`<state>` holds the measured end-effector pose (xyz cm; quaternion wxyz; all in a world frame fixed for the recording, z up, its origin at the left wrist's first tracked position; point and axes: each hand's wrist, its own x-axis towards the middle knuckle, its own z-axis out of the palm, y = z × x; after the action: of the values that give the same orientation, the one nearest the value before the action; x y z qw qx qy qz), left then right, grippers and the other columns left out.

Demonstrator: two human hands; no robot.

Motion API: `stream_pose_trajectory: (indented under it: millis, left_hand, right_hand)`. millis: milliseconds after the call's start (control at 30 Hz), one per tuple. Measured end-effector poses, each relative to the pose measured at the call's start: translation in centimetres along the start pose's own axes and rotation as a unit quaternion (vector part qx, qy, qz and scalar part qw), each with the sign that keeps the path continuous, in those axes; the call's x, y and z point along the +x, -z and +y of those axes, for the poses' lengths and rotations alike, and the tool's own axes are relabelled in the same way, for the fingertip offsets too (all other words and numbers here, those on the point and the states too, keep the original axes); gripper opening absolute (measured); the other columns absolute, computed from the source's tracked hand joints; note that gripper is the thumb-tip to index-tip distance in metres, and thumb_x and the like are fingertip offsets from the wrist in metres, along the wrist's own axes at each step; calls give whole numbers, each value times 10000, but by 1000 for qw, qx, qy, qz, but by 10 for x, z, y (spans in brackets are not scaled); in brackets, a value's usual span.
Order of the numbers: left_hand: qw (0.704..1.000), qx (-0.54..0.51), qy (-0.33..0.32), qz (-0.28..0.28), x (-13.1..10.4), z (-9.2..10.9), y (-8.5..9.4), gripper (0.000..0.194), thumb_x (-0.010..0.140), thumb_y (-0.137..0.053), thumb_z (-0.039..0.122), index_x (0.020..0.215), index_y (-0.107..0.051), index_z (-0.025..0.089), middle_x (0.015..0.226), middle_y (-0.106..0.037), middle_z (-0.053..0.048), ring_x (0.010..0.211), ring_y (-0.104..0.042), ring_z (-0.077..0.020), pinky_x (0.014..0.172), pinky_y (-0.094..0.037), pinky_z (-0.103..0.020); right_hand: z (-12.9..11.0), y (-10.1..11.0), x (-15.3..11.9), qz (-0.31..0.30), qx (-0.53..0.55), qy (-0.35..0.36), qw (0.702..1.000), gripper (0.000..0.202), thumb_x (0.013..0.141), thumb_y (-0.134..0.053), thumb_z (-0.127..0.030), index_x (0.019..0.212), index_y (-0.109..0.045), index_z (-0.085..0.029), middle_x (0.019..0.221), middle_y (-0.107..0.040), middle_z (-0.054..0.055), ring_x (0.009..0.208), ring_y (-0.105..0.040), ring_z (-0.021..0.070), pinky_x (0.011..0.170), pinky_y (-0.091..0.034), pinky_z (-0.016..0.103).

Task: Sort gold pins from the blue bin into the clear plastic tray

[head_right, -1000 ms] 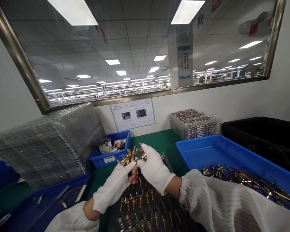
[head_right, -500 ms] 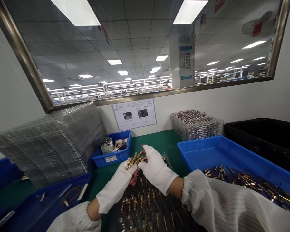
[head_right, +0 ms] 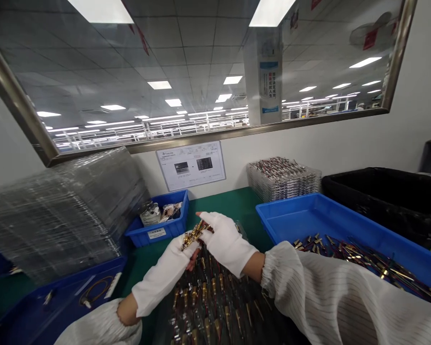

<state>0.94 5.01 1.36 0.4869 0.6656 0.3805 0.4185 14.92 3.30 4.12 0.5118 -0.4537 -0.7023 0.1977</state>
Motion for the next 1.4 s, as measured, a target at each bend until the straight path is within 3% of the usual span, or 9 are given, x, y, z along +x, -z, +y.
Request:
stream_pose_trajectory:
  millis: [100,300,500,633,1000,1133,1233,1300,1400]
  left_hand:
    - [1000,18,-8,-17,-1,7,1,194,707,-481,343,627,-450,169,475,-410,54,394,-332,-58,409,-290,-195]
    - [999,20,14,-24,1,5,1,218,694,-503,337,583,-423,167,465,-399,56,369,-327,-50,388,-291,-194]
    - [997,-33,47,-47,0,7,0,213,673,-522,359,620,-452,165,436,-412,65,336,-330,-45,362,-300,-190]
    - [994,-54,73,-62,-4,16,-4,231,655,-543,366,644,-439,159,439,-399,72,325,-341,-41,340,-284,-181]
    - [986,-138,53,-74,-5,28,-2,185,691,-508,324,706,-411,168,457,-369,89,306,-274,-16,320,-272,-171]
    - [986,-144,49,-68,-4,34,3,195,700,-483,342,700,-450,150,450,-320,89,305,-269,-14,315,-258,-169]
    - [983,-169,61,-32,-2,39,7,183,696,-488,326,740,-454,152,453,-309,95,298,-250,-9,317,-263,-169]
    - [981,-182,68,-24,-2,40,8,177,695,-487,318,754,-452,155,454,-309,98,293,-240,-8,313,-264,-170]
    - [979,-187,71,-37,-1,38,7,184,691,-489,325,748,-453,154,460,-328,92,290,-249,-13,299,-261,-173]
  right_hand:
    - [-3,0,-1,-12,1,35,999,290,687,-448,-136,942,-570,-201,899,-569,26,849,-504,145,794,-393,276]
    - [-5,-1,-1,23,31,-31,999,345,662,-417,-95,955,-542,-229,875,-578,3,772,-527,122,694,-426,237]
    - [1,2,5,-55,131,-150,978,154,641,-451,-142,732,-572,-166,561,-545,-21,397,-427,60,374,-328,169]
    - [2,8,9,-93,172,-197,961,126,625,-476,-146,715,-564,-144,509,-546,-11,335,-388,43,328,-266,153]
    - [-18,28,22,-97,93,-139,981,99,626,-489,-169,681,-563,-132,488,-518,-12,342,-412,53,347,-302,168]
    - [-11,48,28,-16,5,-95,995,135,668,-474,-192,739,-575,-135,544,-540,3,376,-440,68,400,-364,201]
    - [-3,64,18,30,-158,-7,987,144,696,-478,-208,764,-593,-155,692,-582,41,538,-516,116,554,-428,255]
    - [-2,67,0,-53,-269,99,957,146,714,-460,-170,765,-596,-167,779,-585,58,716,-530,157,691,-420,291]
    - [-7,60,-30,-261,-354,211,873,240,767,-353,-98,749,-584,-158,787,-580,66,757,-519,153,700,-426,277]
